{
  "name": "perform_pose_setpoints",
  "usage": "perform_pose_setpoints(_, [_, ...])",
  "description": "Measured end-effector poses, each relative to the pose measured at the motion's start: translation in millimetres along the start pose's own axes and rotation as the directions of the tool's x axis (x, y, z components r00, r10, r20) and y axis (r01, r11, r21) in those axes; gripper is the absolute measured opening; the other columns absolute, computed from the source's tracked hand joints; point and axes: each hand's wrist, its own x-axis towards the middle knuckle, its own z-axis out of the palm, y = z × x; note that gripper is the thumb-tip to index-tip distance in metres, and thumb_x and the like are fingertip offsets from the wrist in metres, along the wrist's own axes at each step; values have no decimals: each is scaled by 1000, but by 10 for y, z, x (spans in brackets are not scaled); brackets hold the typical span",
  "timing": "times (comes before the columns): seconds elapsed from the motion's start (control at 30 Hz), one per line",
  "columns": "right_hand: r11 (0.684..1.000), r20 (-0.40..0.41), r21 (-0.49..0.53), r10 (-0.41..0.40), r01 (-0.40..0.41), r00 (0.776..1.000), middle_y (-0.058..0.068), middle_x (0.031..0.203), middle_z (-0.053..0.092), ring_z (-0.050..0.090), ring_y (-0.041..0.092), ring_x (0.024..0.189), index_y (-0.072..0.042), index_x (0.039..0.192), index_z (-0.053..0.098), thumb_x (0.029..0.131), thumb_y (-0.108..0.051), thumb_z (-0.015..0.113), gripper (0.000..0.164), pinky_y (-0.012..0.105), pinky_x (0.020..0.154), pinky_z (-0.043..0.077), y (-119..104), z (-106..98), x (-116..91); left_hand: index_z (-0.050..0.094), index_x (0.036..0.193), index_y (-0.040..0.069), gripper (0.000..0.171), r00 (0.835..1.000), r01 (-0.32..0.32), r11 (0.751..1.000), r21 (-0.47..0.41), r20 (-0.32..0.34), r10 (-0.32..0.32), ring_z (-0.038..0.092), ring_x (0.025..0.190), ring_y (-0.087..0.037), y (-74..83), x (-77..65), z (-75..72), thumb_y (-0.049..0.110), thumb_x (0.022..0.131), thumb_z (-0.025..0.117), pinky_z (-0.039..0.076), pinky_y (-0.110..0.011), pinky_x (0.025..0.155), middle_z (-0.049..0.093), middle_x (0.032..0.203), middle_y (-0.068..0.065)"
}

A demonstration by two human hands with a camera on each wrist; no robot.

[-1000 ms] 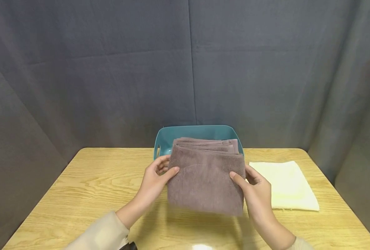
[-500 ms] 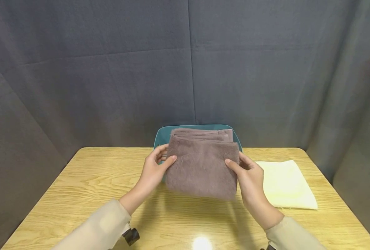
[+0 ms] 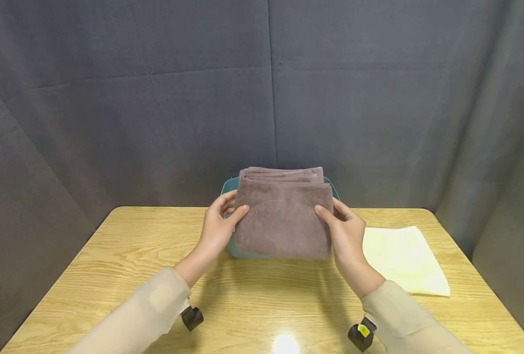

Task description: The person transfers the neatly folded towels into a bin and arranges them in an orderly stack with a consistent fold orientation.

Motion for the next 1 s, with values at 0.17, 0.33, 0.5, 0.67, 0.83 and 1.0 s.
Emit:
perform_pose_setpoints(0.17, [1000,49,-9,28,-27,998,-6,119,58,55,9,111,-4,147,46,94,-16,71,60,17,92,47,-45,32,61,56,136,5,44,1000,-19,1000,-10,-13,19,59,105,-26,-10,113,4,12,95,69,54,-36,84,63,121,-13])
perform_pose_setpoints(0.33, [999,83,-17,50,-49,995,-6,119,56,55,8,109,-4,150,41,95,-16,68,62,18,89,48,-104,56,134,56,137,8,44,1000,3,1000,1,-18,-3,57,105,-25,3,208,31,14,95,68,54,-35,84,62,122,-11])
perform_pose_setpoints(0.5, [998,72,-49,39,-36,997,-5,118,58,57,6,101,-3,148,44,93,-16,71,63,18,82,50,-163,81,210,56,137,9,43,999,24,1000,17,-33,-23,58,106,-25,11,261,58,16,95,68,55,-36,84,62,122,-9])
perform_pose_setpoints(0.67, [997,54,-66,45,-41,998,-5,116,59,58,7,101,-5,147,47,93,-15,71,60,19,83,50,-209,100,271,55,137,8,43,999,30,999,26,-40,-29,58,108,-25,6,311,85,16,96,67,55,-35,85,61,122,-9])
perform_pose_setpoints(0.83, [998,59,-53,28,-25,998,-3,118,58,58,10,106,-4,146,47,92,-12,71,60,26,94,47,-256,141,320,54,138,7,44,999,19,999,40,-46,-17,57,109,-26,23,359,95,16,96,67,55,-37,85,60,124,-11])
perform_pose_setpoints(1.0, [998,56,-65,29,-26,998,-4,114,58,58,9,103,-3,146,47,92,-10,70,59,27,94,47,-287,173,369,53,138,6,46,999,38,997,73,-34,-35,57,111,-28,15,418,69,15,96,68,54,-39,87,60,125,-12])
